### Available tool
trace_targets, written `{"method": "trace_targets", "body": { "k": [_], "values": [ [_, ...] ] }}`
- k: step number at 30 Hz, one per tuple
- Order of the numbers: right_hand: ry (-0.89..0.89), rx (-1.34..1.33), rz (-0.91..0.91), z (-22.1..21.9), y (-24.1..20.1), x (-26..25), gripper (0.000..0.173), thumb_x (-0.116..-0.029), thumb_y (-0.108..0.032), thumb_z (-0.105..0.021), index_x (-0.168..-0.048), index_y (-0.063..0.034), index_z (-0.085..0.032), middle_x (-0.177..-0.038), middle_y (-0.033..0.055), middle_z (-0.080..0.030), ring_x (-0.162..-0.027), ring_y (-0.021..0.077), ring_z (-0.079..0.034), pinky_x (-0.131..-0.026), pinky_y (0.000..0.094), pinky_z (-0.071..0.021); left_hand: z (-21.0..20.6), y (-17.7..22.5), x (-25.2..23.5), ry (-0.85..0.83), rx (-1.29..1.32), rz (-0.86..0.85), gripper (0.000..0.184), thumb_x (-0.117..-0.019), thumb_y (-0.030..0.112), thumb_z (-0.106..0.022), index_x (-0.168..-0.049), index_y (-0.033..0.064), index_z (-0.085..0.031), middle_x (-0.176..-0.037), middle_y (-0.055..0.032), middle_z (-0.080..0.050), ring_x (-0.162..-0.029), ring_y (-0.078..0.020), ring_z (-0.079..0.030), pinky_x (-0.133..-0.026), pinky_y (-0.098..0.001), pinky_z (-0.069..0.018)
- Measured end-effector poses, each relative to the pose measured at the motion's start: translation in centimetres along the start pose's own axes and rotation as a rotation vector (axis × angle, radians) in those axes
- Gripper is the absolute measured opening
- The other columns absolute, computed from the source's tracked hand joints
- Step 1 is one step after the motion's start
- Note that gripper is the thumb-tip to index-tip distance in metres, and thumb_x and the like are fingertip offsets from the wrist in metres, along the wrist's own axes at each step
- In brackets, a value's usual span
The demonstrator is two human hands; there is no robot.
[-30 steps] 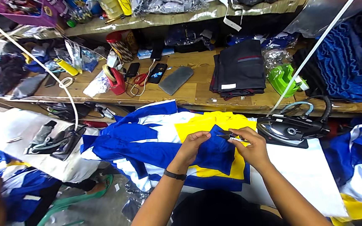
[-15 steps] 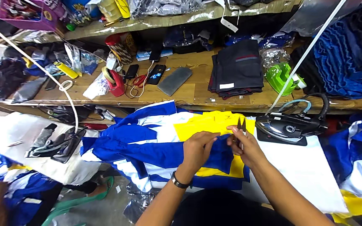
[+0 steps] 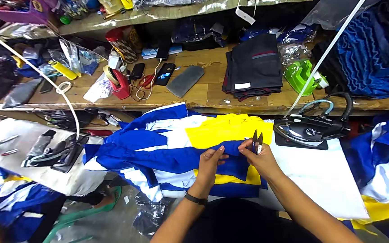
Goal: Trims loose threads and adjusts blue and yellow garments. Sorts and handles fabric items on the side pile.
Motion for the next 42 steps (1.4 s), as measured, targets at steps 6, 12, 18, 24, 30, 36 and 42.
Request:
{"method": "trace_targets", "body": {
  "k": [6,12,18,24,30,36,42],
  "values": [
    [-0.248,0.606,0.063,1.6,-0.8,2.0,0.029,-0.0901,-0.021,-0.060,-0.112,-0.0082,-0.075,-0.099,0.0052,-0.074,-0.086,0.0127,-0.068,-0.075,0.0368,-0.0556,0.9,1.7,-0.2,0.003,-0.101,-0.087,0.014,-0.1034,0.005,-0.056,-0.090,0.0009,-0.061,-0.081,-0.0056,-0.074,-0.077,-0.0113,-0.074,-0.074,-0.0262,-0.0603],
    [0.060,0.815,0.321,1.9,-5.2,3.1,0.039,-0.0979,-0.041,-0.064,-0.116,-0.0072,-0.071,-0.099,0.0071,-0.071,-0.084,0.0166,-0.067,-0.072,0.0360,-0.0559,-0.5,1.7,0.4,-0.086,-0.140,-0.090,0.005,-0.0986,-0.002,-0.061,-0.094,-0.0007,-0.062,-0.083,-0.0057,-0.075,-0.079,-0.0116,-0.074,-0.075,-0.0259,-0.0606],
    [0.194,0.904,0.517,1.9,-5.6,4.2,0.028,-0.0951,-0.033,-0.069,-0.108,-0.0098,-0.079,-0.101,0.0082,-0.075,-0.091,0.0221,-0.070,-0.079,0.0385,-0.0555,-1.3,1.4,0.7,-0.098,-0.152,-0.105,0.004,-0.0995,-0.001,-0.060,-0.097,-0.0012,-0.063,-0.086,-0.0053,-0.075,-0.082,-0.0109,-0.074,-0.078,-0.0264,-0.0608],
    [0.099,0.826,0.463,2.2,-4.8,3.9,0.028,-0.0942,-0.033,-0.069,-0.108,-0.0108,-0.079,-0.103,0.0061,-0.075,-0.091,0.0184,-0.069,-0.079,0.0360,-0.0553,-1.3,1.2,0.7,-0.094,-0.147,-0.104,0.005,-0.1004,-0.001,-0.059,-0.096,-0.0010,-0.061,-0.086,-0.0047,-0.074,-0.080,-0.0101,-0.073,-0.077,-0.0256,-0.0605],
    [0.075,0.822,0.456,2.1,-4.5,3.8,0.028,-0.0950,-0.034,-0.068,-0.108,-0.0116,-0.079,-0.104,0.0048,-0.076,-0.092,0.0176,-0.070,-0.081,0.0367,-0.0553,-1.3,1.1,0.7,-0.098,-0.131,-0.094,0.005,-0.1008,-0.001,-0.058,-0.097,-0.0009,-0.061,-0.086,-0.0049,-0.074,-0.080,-0.0103,-0.073,-0.077,-0.0260,-0.0605],
    [0.101,0.834,0.452,2.7,-4.9,3.5,0.029,-0.0943,-0.034,-0.070,-0.107,-0.0097,-0.078,-0.102,0.0061,-0.075,-0.089,0.0189,-0.069,-0.078,0.0387,-0.0544,-1.1,1.1,0.6,-0.083,-0.142,-0.105,0.005,-0.1007,0.000,-0.058,-0.097,-0.0011,-0.061,-0.086,-0.0044,-0.074,-0.080,-0.0097,-0.073,-0.078,-0.0260,-0.0603],
    [0.053,0.835,0.460,2.1,-4.6,3.5,0.028,-0.0948,-0.034,-0.068,-0.107,-0.0115,-0.078,-0.103,0.0043,-0.076,-0.091,0.0180,-0.069,-0.080,0.0380,-0.0541,-1.1,0.9,0.5,-0.061,-0.120,-0.130,0.005,-0.0999,-0.001,-0.059,-0.095,-0.0011,-0.062,-0.084,-0.0044,-0.074,-0.078,-0.0094,-0.072,-0.077,-0.0265,-0.0602]
  ]
}}
Point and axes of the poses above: each hand's wrist, its own x-axis away from the middle knuckle, its own z-axis out of the back of the hand, y = z × x, the point moved 10 cm from there along -x, towards the middle knuckle
